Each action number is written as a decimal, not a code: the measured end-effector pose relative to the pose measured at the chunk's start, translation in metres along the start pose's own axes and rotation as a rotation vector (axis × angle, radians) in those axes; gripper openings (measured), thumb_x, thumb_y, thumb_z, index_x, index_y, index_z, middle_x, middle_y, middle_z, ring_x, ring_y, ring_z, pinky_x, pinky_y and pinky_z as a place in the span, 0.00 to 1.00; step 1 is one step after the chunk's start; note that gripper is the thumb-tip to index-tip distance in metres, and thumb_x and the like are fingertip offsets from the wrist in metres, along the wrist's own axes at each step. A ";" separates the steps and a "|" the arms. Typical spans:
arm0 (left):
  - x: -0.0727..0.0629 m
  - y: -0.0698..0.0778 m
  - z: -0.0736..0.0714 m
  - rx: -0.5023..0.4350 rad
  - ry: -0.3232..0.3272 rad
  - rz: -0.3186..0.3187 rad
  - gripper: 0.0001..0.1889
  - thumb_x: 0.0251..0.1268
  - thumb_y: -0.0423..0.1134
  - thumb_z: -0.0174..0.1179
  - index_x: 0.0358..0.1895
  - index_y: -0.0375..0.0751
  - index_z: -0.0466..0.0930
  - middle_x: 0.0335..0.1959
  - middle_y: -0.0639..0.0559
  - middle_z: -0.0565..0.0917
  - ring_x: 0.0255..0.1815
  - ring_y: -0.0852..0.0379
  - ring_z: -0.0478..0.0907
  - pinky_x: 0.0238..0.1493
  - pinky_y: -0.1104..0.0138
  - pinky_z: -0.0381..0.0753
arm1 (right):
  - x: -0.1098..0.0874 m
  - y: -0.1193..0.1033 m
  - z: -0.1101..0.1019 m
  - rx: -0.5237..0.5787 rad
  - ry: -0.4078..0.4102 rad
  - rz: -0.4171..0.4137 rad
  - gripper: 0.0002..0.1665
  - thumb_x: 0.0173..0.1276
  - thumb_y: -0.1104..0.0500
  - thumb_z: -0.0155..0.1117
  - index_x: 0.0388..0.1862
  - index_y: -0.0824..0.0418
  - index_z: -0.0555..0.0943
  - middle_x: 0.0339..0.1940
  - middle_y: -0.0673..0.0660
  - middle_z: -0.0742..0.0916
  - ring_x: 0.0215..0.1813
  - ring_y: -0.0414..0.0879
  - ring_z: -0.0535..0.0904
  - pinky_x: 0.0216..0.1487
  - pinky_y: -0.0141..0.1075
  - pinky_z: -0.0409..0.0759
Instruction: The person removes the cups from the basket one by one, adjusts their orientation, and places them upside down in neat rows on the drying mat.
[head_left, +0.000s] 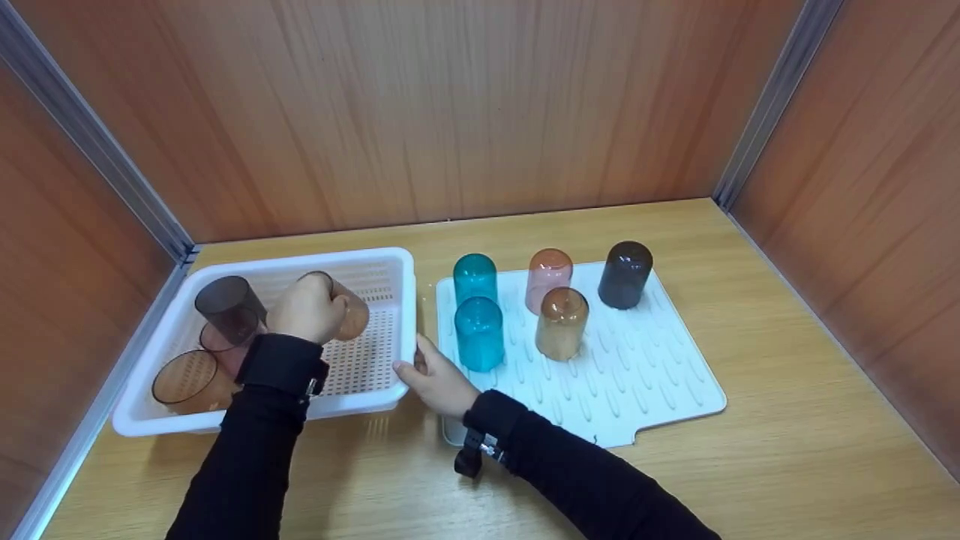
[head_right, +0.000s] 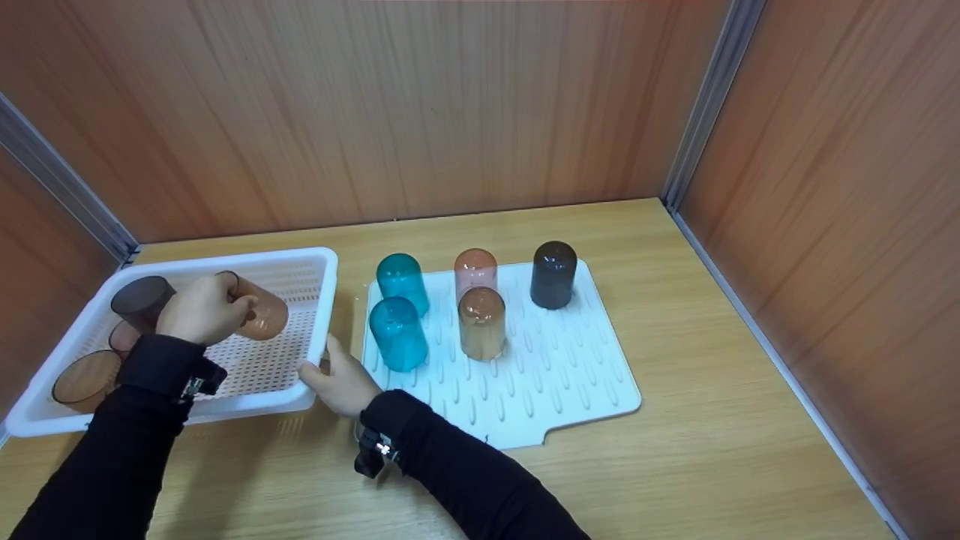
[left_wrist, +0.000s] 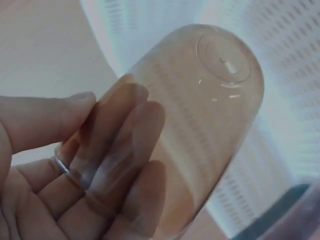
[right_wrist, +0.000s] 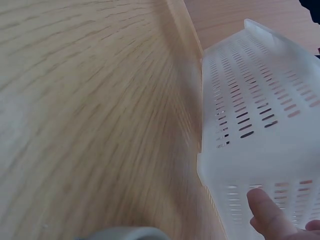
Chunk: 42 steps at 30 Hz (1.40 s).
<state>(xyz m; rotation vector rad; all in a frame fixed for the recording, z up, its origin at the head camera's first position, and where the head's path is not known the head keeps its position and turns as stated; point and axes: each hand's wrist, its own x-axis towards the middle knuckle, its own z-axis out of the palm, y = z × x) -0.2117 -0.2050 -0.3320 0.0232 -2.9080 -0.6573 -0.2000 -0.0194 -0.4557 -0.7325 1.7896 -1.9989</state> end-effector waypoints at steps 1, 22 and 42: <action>-0.002 0.004 -0.001 -0.011 0.029 0.007 0.09 0.64 0.38 0.52 0.36 0.37 0.81 0.34 0.41 0.83 0.32 0.44 0.79 0.30 0.52 0.73 | 0.000 0.000 0.000 -0.009 0.005 0.002 0.33 0.74 0.63 0.47 0.73 0.65 0.48 0.67 0.69 0.69 0.66 0.60 0.68 0.63 0.47 0.69; -0.059 0.068 0.019 -0.579 0.161 0.181 0.07 0.64 0.37 0.61 0.32 0.37 0.81 0.28 0.49 0.86 0.30 0.58 0.83 0.27 0.70 0.75 | -0.005 -0.005 -0.003 -0.212 0.065 0.125 0.42 0.73 0.43 0.49 0.77 0.53 0.44 0.76 0.59 0.55 0.73 0.54 0.57 0.66 0.46 0.66; -0.083 0.077 0.049 -1.003 -0.027 0.172 0.09 0.64 0.36 0.60 0.40 0.32 0.80 0.32 0.44 0.86 0.36 0.53 0.85 0.41 0.62 0.82 | -0.011 -0.004 -0.005 -0.312 0.074 0.154 0.23 0.74 0.51 0.47 0.61 0.62 0.70 0.53 0.53 0.77 0.55 0.43 0.69 0.61 0.44 0.65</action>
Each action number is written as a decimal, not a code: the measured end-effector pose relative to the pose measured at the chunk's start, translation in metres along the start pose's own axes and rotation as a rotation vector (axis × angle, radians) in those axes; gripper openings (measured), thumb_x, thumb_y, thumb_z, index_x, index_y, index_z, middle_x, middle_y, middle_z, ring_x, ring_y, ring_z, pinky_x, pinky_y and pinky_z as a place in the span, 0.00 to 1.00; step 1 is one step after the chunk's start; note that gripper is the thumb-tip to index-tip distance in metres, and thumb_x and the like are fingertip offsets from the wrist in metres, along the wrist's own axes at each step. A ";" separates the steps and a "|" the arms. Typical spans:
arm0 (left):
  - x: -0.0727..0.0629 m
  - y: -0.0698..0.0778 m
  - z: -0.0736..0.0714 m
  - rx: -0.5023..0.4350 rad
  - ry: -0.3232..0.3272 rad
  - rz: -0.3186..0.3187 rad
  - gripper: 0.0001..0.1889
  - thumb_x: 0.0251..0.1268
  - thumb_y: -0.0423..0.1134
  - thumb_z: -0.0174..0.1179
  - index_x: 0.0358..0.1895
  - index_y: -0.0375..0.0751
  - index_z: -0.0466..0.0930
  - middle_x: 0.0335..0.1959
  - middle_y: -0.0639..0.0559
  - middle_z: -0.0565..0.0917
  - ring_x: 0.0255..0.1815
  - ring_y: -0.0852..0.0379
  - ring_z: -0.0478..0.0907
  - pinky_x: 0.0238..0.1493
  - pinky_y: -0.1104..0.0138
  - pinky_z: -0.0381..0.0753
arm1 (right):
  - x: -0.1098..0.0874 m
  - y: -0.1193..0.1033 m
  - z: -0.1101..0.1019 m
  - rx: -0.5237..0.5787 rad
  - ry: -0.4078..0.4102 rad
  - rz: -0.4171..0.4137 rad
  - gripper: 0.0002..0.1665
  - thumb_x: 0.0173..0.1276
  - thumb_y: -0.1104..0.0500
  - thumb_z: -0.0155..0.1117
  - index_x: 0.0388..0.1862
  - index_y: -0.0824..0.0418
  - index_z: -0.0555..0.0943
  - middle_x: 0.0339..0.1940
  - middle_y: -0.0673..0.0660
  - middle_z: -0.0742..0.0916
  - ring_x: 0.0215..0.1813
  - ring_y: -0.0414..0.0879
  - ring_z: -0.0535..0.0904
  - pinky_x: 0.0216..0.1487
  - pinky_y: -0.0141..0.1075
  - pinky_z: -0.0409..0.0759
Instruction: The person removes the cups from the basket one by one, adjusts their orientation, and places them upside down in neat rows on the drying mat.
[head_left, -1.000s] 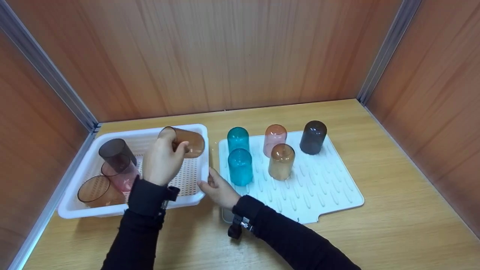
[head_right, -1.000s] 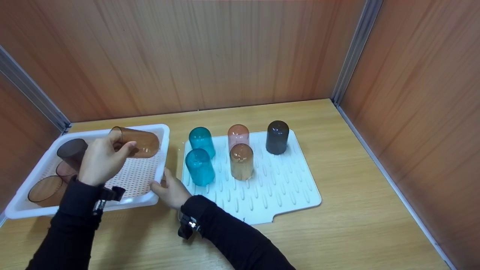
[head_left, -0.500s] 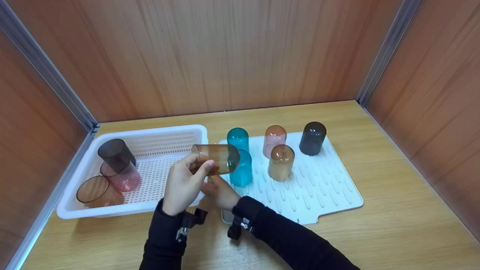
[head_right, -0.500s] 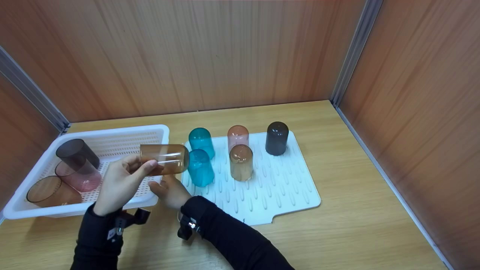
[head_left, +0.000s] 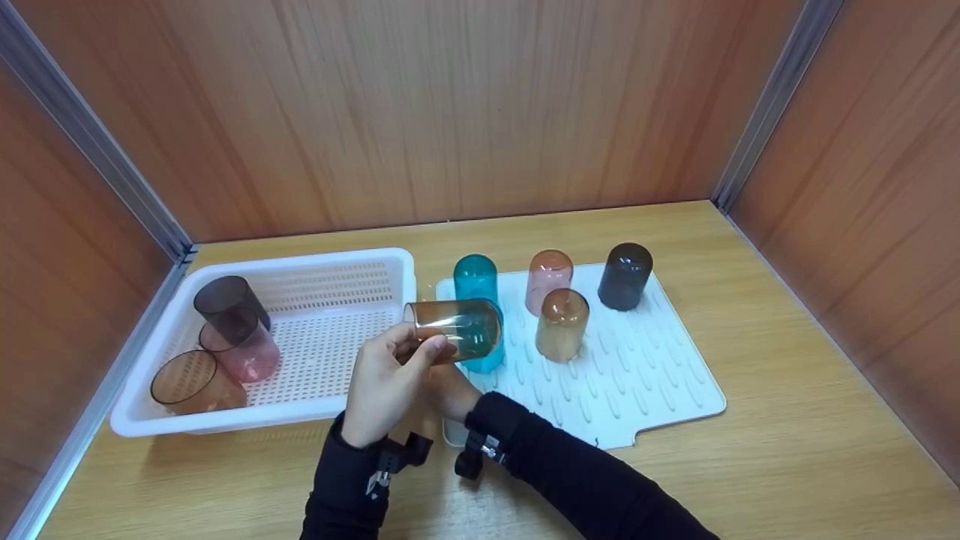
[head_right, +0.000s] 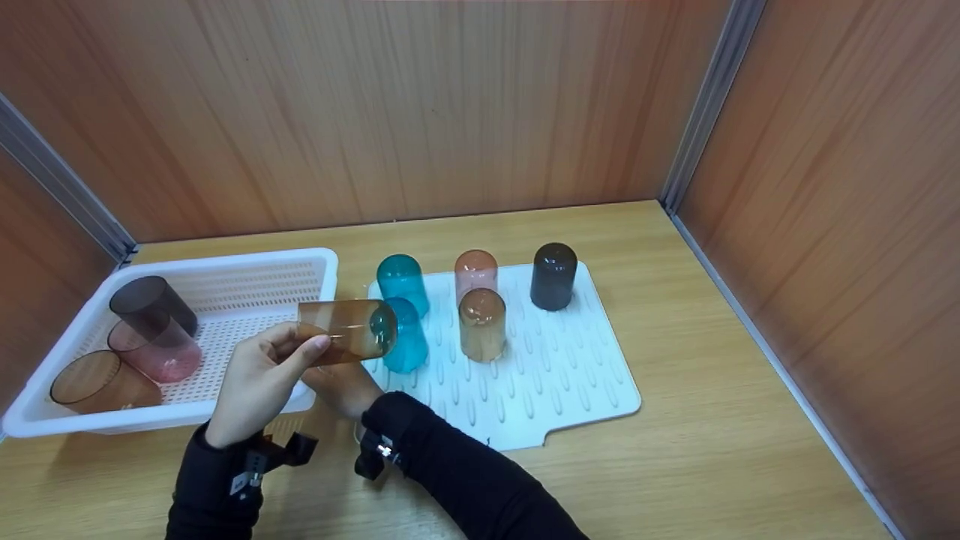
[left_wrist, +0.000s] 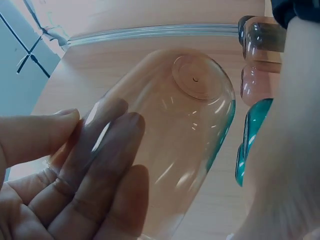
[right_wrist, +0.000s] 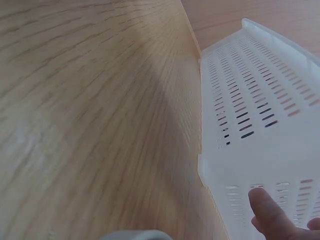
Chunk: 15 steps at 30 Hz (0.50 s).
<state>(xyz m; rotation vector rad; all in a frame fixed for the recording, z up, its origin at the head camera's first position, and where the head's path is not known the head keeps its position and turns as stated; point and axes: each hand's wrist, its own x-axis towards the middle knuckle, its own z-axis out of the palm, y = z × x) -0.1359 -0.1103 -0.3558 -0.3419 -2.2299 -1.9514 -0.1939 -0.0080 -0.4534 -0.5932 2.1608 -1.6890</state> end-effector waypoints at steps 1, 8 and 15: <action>0.000 0.000 0.000 0.001 0.000 0.004 0.09 0.64 0.36 0.60 0.40 0.32 0.80 0.33 0.44 0.86 0.36 0.53 0.85 0.41 0.62 0.83 | 0.000 0.000 0.000 -0.011 0.001 0.002 0.23 0.74 0.51 0.47 0.61 0.62 0.70 0.52 0.51 0.78 0.54 0.42 0.69 0.60 0.42 0.65; -0.001 0.000 0.000 0.004 0.013 0.016 0.09 0.63 0.37 0.61 0.39 0.32 0.80 0.34 0.45 0.87 0.37 0.54 0.85 0.41 0.62 0.82 | -0.001 -0.003 -0.003 0.000 0.030 -0.048 0.21 0.73 0.52 0.52 0.59 0.61 0.71 0.41 0.49 0.79 0.44 0.40 0.72 0.48 0.36 0.71; -0.003 0.001 -0.004 0.075 0.051 0.053 0.10 0.63 0.39 0.61 0.40 0.35 0.82 0.34 0.48 0.87 0.36 0.57 0.83 0.35 0.69 0.77 | -0.010 -0.006 -0.018 0.045 0.043 -0.147 0.26 0.67 0.46 0.60 0.62 0.50 0.71 0.61 0.48 0.76 0.61 0.44 0.72 0.59 0.46 0.71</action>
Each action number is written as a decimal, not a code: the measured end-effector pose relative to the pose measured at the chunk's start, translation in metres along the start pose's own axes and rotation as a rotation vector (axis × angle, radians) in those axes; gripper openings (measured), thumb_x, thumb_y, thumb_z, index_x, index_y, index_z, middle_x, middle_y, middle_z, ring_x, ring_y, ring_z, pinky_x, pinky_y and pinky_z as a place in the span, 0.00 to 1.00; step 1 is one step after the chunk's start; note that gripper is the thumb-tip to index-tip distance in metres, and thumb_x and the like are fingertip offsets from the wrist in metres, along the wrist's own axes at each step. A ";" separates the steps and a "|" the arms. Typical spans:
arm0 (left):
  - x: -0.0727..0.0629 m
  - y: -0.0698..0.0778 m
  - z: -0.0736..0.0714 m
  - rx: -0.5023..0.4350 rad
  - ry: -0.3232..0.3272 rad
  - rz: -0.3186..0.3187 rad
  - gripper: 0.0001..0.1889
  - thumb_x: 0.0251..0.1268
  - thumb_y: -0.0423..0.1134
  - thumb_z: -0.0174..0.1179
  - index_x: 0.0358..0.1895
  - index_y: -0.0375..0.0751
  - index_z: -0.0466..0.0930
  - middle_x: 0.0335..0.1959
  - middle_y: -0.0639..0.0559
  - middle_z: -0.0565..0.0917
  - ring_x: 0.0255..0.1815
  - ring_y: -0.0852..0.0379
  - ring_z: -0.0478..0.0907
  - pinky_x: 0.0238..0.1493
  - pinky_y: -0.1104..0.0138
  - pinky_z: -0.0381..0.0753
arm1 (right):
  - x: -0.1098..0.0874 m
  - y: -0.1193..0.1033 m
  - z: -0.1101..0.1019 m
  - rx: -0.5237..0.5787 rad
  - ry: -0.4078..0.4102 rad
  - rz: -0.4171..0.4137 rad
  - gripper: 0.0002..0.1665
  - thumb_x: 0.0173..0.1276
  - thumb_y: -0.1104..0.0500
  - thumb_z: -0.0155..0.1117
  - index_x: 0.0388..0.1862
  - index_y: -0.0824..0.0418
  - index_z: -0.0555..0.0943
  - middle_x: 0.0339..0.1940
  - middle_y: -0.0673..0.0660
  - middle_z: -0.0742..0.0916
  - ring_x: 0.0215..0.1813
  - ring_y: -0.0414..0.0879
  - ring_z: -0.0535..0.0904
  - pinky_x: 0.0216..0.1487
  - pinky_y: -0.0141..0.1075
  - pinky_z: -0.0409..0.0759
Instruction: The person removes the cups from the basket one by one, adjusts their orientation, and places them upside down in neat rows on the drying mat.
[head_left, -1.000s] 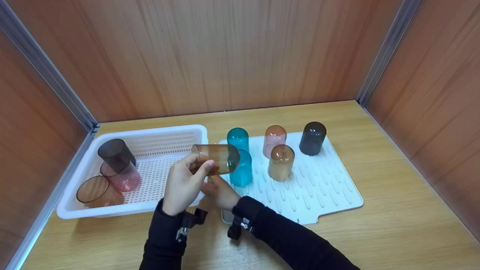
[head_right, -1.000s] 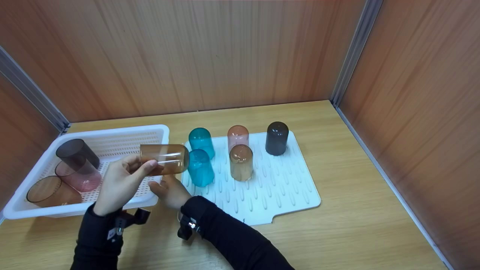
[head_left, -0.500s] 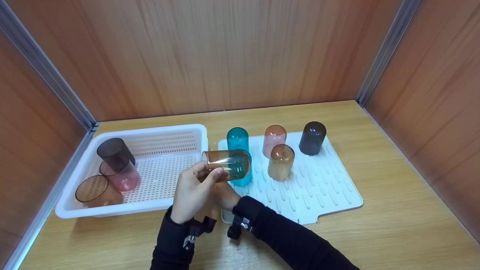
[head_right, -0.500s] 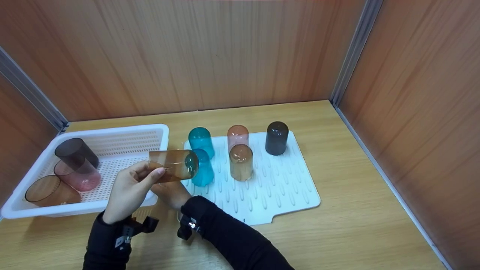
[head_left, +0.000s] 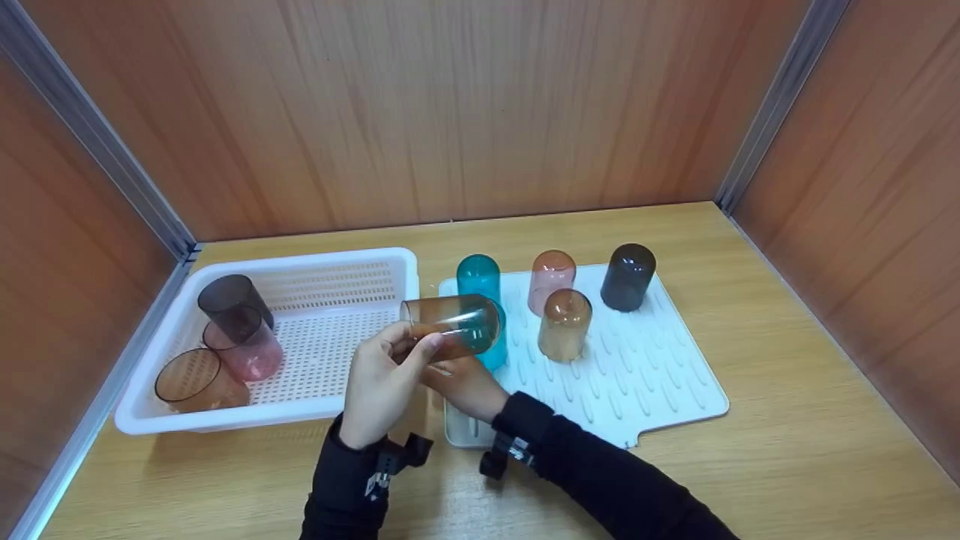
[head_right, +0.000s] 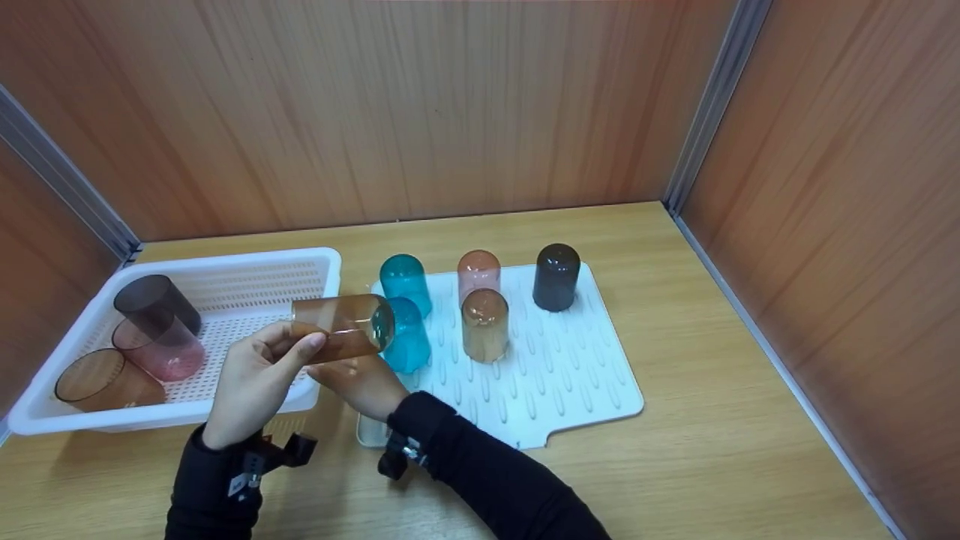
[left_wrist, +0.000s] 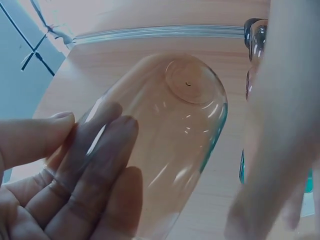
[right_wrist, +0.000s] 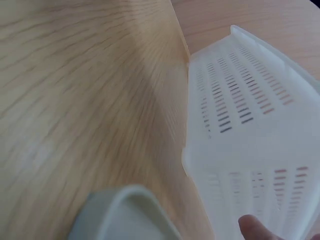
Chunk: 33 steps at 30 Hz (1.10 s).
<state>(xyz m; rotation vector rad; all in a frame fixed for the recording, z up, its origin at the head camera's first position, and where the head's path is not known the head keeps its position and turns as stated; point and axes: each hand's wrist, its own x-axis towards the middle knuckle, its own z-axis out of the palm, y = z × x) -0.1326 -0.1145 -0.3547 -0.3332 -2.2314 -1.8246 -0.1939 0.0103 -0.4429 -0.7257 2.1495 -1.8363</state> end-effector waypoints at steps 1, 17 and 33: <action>0.000 0.000 0.000 0.008 0.007 0.006 0.10 0.63 0.39 0.61 0.40 0.35 0.82 0.34 0.48 0.87 0.35 0.57 0.83 0.32 0.71 0.76 | -0.003 -0.002 -0.004 0.004 0.001 -0.009 0.27 0.67 0.47 0.61 0.63 0.49 0.70 0.62 0.48 0.75 0.62 0.44 0.71 0.60 0.46 0.71; -0.003 0.005 0.020 -0.101 -0.080 -0.004 0.12 0.63 0.41 0.61 0.39 0.33 0.81 0.35 0.46 0.86 0.38 0.55 0.84 0.42 0.65 0.82 | -0.052 -0.026 -0.077 0.346 0.098 -0.209 0.58 0.58 0.46 0.69 0.77 0.50 0.43 0.71 0.64 0.64 0.65 0.55 0.70 0.60 0.45 0.73; -0.006 -0.003 0.045 -0.152 -0.088 0.011 0.13 0.63 0.42 0.61 0.41 0.34 0.80 0.37 0.47 0.85 0.41 0.56 0.84 0.44 0.64 0.81 | -0.058 -0.033 -0.087 0.321 0.207 -0.394 0.30 0.68 0.62 0.59 0.66 0.61 0.61 0.64 0.63 0.72 0.62 0.59 0.72 0.55 0.50 0.76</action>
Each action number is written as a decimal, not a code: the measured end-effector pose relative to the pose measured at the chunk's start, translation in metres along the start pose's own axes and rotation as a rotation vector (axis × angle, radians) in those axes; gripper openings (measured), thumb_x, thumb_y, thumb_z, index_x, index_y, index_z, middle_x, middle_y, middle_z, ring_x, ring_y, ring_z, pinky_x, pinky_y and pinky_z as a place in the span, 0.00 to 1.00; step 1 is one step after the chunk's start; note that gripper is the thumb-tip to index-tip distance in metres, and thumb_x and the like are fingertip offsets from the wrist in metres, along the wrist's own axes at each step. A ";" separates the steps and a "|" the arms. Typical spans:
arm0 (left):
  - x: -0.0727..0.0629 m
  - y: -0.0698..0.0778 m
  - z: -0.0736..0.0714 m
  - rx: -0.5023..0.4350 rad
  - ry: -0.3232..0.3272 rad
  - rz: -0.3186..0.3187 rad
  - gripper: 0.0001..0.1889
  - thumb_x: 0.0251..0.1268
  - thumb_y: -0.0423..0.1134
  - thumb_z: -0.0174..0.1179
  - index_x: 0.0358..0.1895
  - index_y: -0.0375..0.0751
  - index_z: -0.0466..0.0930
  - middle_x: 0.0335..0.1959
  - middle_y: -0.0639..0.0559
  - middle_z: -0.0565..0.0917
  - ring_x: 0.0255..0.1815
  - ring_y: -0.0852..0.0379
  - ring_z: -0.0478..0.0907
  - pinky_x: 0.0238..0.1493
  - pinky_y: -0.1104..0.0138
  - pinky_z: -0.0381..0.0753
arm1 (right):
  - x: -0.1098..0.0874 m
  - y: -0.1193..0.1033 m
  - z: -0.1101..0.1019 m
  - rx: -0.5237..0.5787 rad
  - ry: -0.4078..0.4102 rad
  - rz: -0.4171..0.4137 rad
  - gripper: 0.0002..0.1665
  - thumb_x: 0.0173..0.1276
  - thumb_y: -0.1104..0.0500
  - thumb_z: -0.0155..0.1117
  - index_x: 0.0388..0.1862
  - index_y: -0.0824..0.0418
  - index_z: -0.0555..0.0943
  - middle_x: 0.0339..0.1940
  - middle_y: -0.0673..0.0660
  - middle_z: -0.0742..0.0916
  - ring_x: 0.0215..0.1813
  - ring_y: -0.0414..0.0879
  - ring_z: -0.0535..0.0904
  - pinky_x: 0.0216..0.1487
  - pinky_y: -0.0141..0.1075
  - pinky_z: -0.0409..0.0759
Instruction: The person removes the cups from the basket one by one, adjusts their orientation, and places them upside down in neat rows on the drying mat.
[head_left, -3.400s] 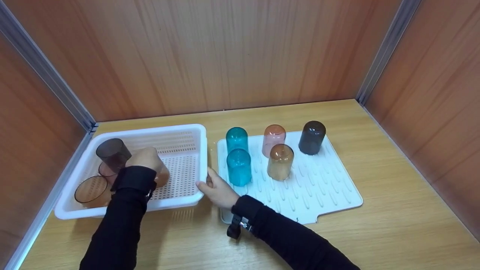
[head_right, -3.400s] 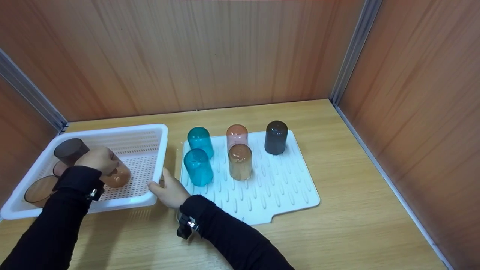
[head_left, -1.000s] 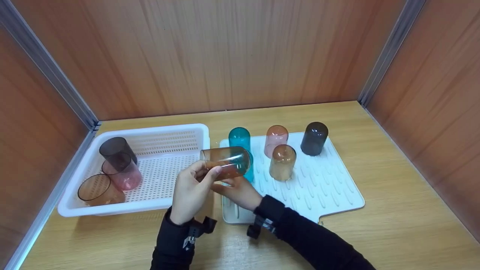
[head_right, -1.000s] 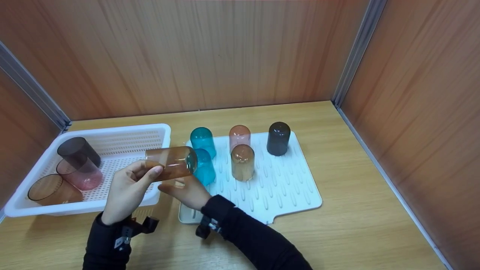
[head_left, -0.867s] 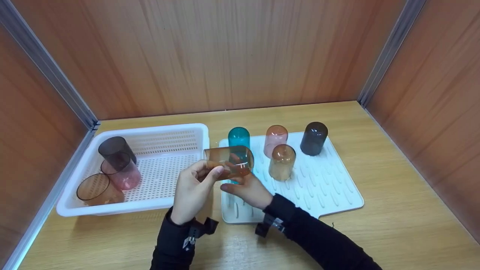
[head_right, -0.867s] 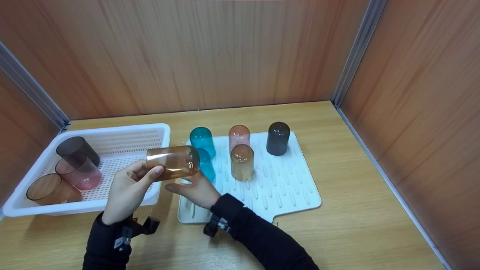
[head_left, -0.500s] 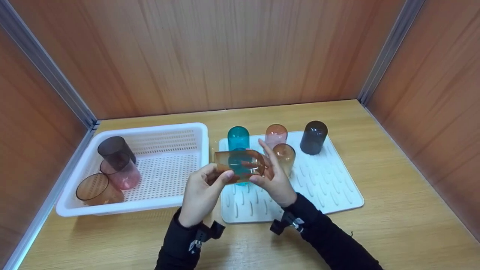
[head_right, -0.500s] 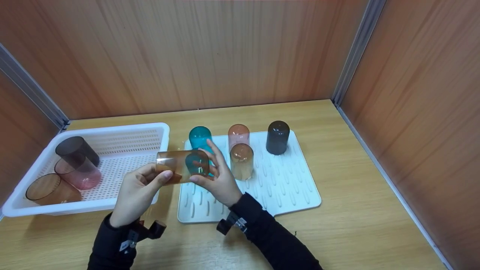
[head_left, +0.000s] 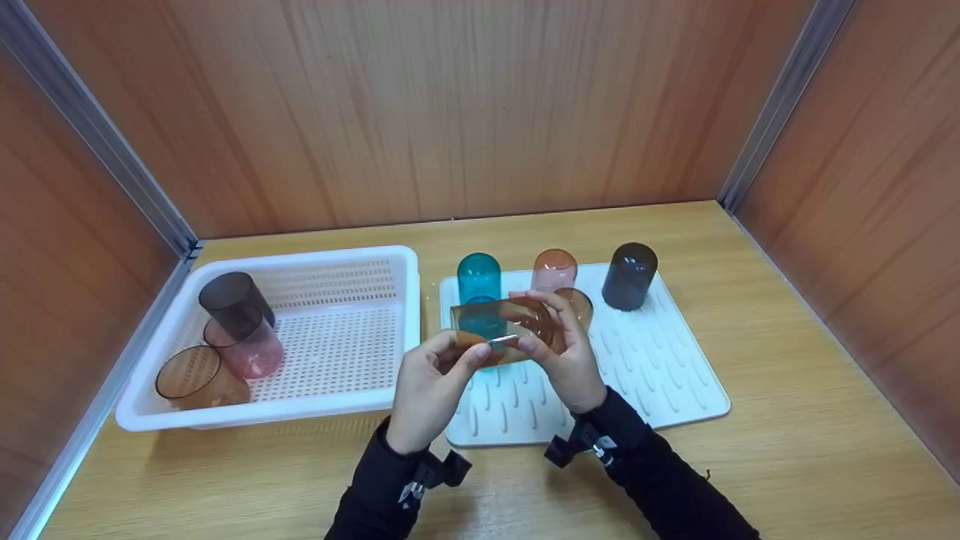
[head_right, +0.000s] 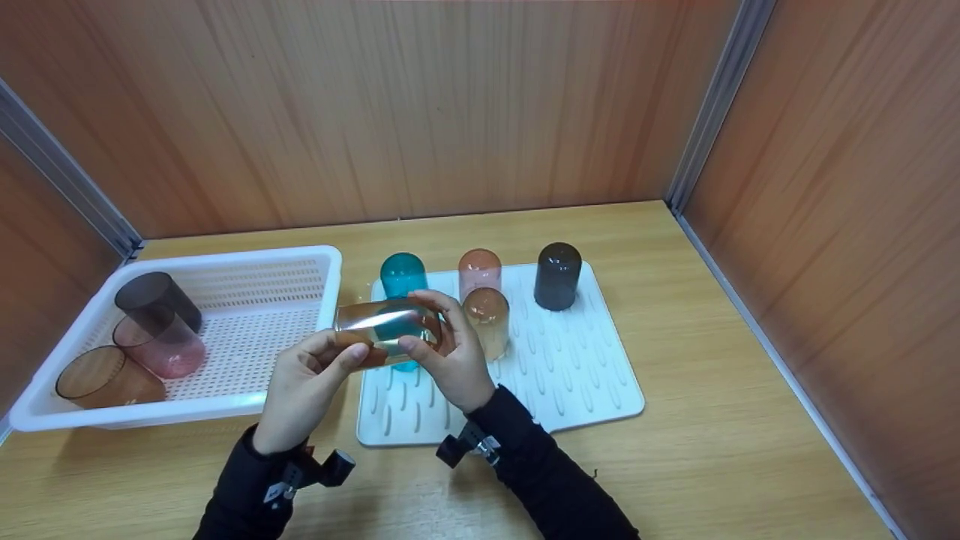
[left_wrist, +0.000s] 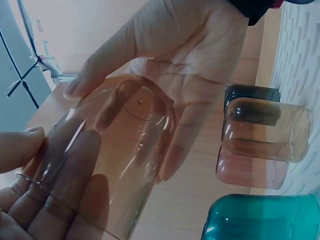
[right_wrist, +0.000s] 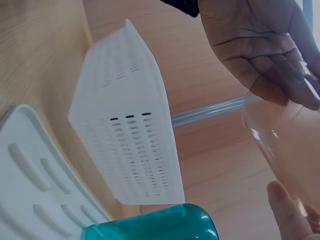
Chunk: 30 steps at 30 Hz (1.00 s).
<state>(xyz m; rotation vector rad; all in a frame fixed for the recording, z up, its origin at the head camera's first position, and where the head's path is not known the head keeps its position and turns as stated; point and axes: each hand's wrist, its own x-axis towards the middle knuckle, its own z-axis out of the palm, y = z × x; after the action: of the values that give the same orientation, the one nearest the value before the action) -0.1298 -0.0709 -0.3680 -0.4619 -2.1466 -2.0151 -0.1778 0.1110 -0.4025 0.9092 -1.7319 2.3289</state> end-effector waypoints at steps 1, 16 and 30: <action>0.000 -0.001 0.001 -0.007 -0.006 -0.001 0.13 0.64 0.42 0.60 0.42 0.34 0.80 0.38 0.47 0.85 0.42 0.56 0.84 0.46 0.64 0.81 | 0.000 -0.001 0.000 -0.009 0.009 0.007 0.29 0.68 0.62 0.58 0.66 0.61 0.61 0.63 0.62 0.73 0.62 0.58 0.72 0.55 0.50 0.77; -0.002 -0.010 0.014 0.109 -0.120 0.039 0.18 0.70 0.44 0.54 0.55 0.36 0.73 0.48 0.50 0.84 0.51 0.59 0.80 0.54 0.63 0.77 | 0.001 -0.016 -0.032 -0.252 0.132 0.059 0.29 0.67 0.65 0.54 0.67 0.59 0.66 0.59 0.61 0.77 0.56 0.55 0.75 0.51 0.40 0.79; -0.022 -0.050 0.032 0.794 -0.316 0.082 0.42 0.63 0.61 0.54 0.74 0.44 0.51 0.73 0.35 0.53 0.71 0.33 0.52 0.66 0.43 0.57 | 0.005 -0.051 -0.109 -0.552 0.336 0.044 0.32 0.61 0.69 0.65 0.64 0.64 0.68 0.53 0.56 0.78 0.51 0.46 0.75 0.45 0.31 0.74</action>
<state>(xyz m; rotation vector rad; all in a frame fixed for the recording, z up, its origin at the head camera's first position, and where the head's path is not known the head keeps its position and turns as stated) -0.1230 -0.0433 -0.4245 -0.7354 -2.7978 -0.9429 -0.2042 0.2257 -0.3762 0.3648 -2.0753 1.7307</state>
